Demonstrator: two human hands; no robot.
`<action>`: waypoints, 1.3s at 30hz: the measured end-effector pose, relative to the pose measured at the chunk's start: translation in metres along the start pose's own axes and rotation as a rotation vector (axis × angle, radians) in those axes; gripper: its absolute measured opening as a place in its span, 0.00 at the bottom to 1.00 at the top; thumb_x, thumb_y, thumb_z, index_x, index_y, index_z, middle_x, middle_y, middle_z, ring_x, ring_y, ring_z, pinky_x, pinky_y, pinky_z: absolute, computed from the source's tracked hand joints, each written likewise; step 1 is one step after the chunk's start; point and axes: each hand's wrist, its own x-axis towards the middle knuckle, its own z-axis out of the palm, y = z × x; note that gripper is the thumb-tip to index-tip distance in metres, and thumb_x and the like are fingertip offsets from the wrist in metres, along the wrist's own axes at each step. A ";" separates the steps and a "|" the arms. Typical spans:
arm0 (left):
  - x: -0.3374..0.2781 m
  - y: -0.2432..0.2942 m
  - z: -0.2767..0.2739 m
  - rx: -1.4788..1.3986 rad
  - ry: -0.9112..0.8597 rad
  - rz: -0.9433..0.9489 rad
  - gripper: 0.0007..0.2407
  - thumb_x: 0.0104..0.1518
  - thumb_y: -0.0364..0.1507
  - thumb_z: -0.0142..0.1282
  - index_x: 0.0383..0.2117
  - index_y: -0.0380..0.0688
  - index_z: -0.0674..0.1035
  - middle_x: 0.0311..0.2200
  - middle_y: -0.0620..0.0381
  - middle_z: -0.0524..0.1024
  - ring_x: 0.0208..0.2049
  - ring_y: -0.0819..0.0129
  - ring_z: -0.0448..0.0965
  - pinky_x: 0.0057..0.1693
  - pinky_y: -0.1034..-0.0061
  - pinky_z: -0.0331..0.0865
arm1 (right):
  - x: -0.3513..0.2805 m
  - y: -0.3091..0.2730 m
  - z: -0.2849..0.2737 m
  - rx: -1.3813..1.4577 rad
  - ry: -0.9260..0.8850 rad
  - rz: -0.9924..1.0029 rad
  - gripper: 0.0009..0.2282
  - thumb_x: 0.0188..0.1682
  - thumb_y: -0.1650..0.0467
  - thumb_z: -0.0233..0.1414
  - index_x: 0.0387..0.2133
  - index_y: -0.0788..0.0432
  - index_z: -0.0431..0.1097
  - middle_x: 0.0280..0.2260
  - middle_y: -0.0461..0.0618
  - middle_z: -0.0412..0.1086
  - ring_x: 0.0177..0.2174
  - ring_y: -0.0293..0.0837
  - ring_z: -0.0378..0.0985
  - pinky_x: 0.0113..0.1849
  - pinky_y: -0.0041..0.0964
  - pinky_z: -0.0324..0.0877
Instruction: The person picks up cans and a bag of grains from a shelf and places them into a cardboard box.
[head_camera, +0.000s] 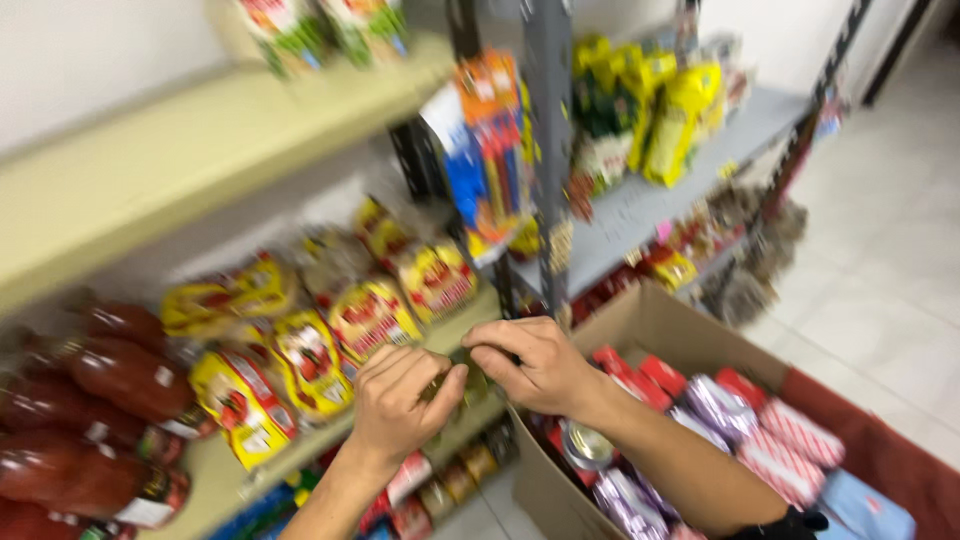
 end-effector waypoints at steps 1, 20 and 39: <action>0.014 -0.009 -0.012 0.045 0.024 0.048 0.11 0.63 0.29 0.62 0.22 0.47 0.76 0.18 0.60 0.74 0.20 0.63 0.73 0.35 0.70 0.66 | 0.019 -0.002 0.001 -0.022 0.002 0.007 0.09 0.61 0.69 0.52 0.45 0.63 0.76 0.38 0.52 0.82 0.35 0.49 0.87 0.40 0.41 0.80; 0.256 -0.175 -0.065 0.256 -0.232 -0.535 0.16 0.61 0.40 0.57 0.53 0.53 0.82 0.49 0.46 0.83 0.57 0.42 0.82 0.63 0.49 0.74 | 0.307 0.102 -0.017 -0.264 0.111 0.570 0.38 0.47 0.59 0.63 0.72 0.46 0.55 0.71 0.73 0.51 0.66 0.77 0.61 0.65 0.67 0.62; 0.261 -0.216 -0.052 0.034 -0.205 -0.845 0.25 0.59 0.42 0.53 0.65 0.55 0.79 0.53 0.56 0.86 0.63 0.52 0.79 0.68 0.54 0.70 | 0.345 0.090 -0.014 -0.259 -0.159 0.833 0.69 0.27 0.46 0.72 0.80 0.51 0.31 0.69 0.64 0.62 0.69 0.58 0.63 0.70 0.55 0.57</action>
